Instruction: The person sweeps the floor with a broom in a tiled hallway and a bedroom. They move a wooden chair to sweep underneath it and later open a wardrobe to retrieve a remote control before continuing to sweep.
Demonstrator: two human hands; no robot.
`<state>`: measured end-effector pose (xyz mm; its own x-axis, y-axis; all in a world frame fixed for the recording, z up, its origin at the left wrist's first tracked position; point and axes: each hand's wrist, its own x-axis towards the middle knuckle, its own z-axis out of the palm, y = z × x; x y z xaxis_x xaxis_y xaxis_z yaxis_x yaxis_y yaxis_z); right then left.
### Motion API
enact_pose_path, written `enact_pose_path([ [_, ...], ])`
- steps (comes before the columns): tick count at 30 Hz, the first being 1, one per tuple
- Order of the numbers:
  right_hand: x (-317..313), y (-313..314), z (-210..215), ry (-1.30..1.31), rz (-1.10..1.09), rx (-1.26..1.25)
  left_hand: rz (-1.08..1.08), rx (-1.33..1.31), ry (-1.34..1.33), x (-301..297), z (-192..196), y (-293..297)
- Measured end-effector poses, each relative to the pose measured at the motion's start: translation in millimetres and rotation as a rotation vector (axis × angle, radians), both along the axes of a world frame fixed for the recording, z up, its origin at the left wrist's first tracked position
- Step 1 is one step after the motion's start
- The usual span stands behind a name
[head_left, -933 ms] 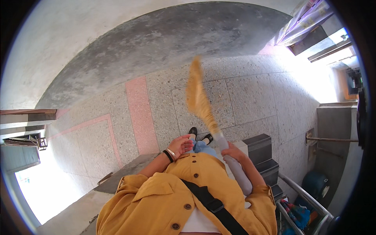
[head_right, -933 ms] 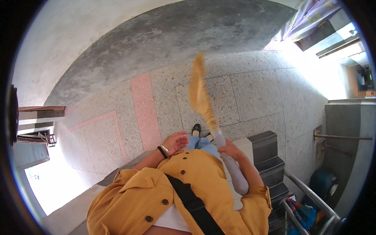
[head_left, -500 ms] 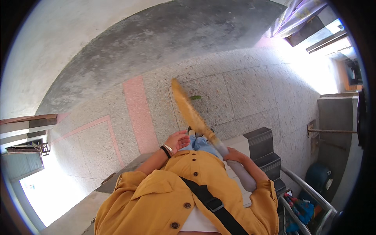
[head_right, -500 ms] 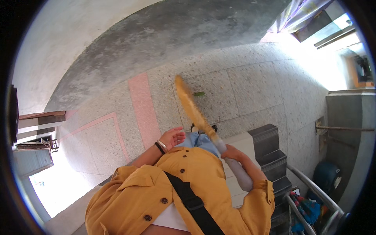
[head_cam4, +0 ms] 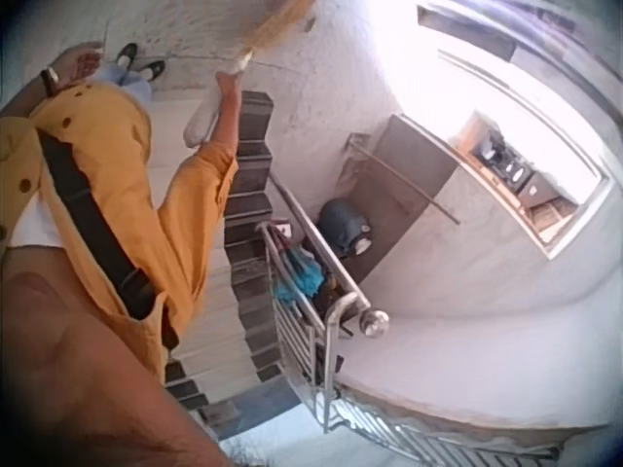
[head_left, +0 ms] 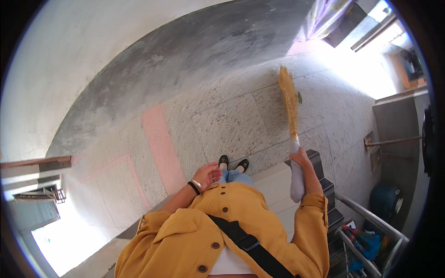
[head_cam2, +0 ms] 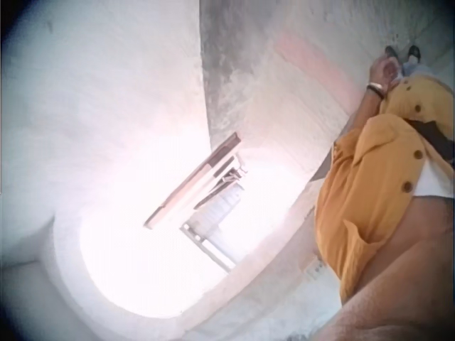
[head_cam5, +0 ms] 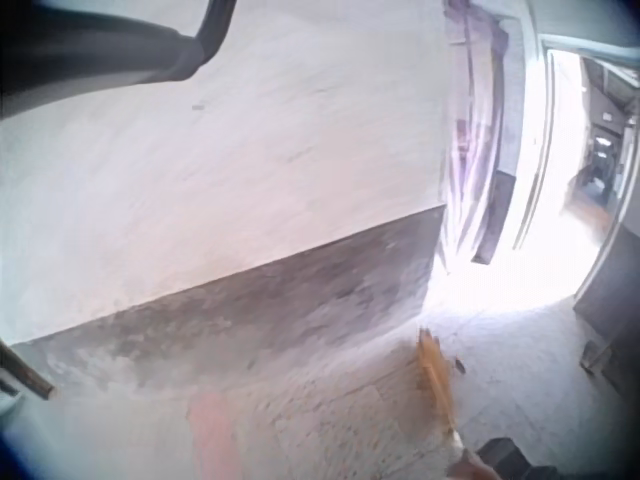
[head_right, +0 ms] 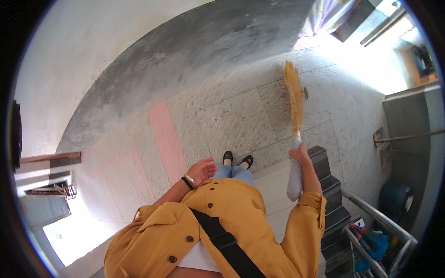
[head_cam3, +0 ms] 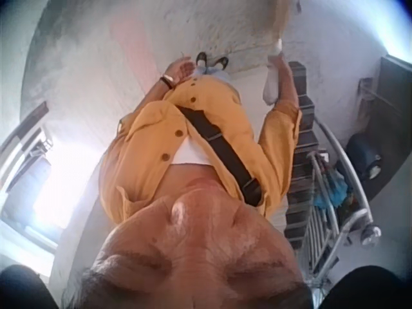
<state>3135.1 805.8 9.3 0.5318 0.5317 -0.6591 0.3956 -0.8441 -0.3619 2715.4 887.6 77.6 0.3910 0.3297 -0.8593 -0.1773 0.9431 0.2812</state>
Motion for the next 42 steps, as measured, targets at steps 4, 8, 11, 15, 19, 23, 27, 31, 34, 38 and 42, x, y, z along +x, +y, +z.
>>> enact_pose_path([
  [4, -7.4, -15.1, -26.7, 0.282, -0.123, 0.153, -0.046, -0.002, 0.000, 23.3, -0.6, 2.2],
  [8, -32.9, -32.2, -19.5, 0.398, -0.014, 0.215, -0.101, 0.012, -0.036, 63.6, 0.8, 15.2],
  [11, -43.5, -25.8, 11.3, 0.436, 0.095, 0.107, -0.179, 0.024, -0.082, 91.3, -1.8, 27.7],
  [15, -19.6, -38.1, 3.8, 0.452, 0.081, 0.069, -0.272, 0.032, -0.084, 133.1, -1.2, 46.9],
  [19, 34.9, -44.6, 2.5, 0.444, -0.069, 0.142, -0.341, 0.004, -0.075, 168.7, -9.5, 72.1],
  [23, 99.2, -12.4, 0.4, 0.455, -0.244, 0.176, -0.423, -0.025, -0.032, 218.3, -15.6, 104.8],
  [27, 138.2, 57.4, 29.2, 0.397, -0.339, 0.185, -0.446, -0.007, -0.076, 272.7, -23.3, 149.7],
  [31, 165.3, 91.2, 5.4, 0.484, -0.425, 0.299, -0.492, 0.028, -0.074, 337.7, -18.2, 202.9],
  [34, 182.5, 103.9, 5.6, 0.687, -0.420, 0.256, -0.521, 0.054, -0.059, 379.8, -18.5, 236.9],
  [38, 203.0, 95.1, 15.5, 0.718, -0.290, 0.173, -0.575, 0.055, -0.065, 431.1, -12.6, 253.4],
  [42, 242.8, 60.2, 9.0, 0.666, -0.214, 0.200, -0.646, -0.002, -0.047, 472.2, -29.4, 258.7],
])
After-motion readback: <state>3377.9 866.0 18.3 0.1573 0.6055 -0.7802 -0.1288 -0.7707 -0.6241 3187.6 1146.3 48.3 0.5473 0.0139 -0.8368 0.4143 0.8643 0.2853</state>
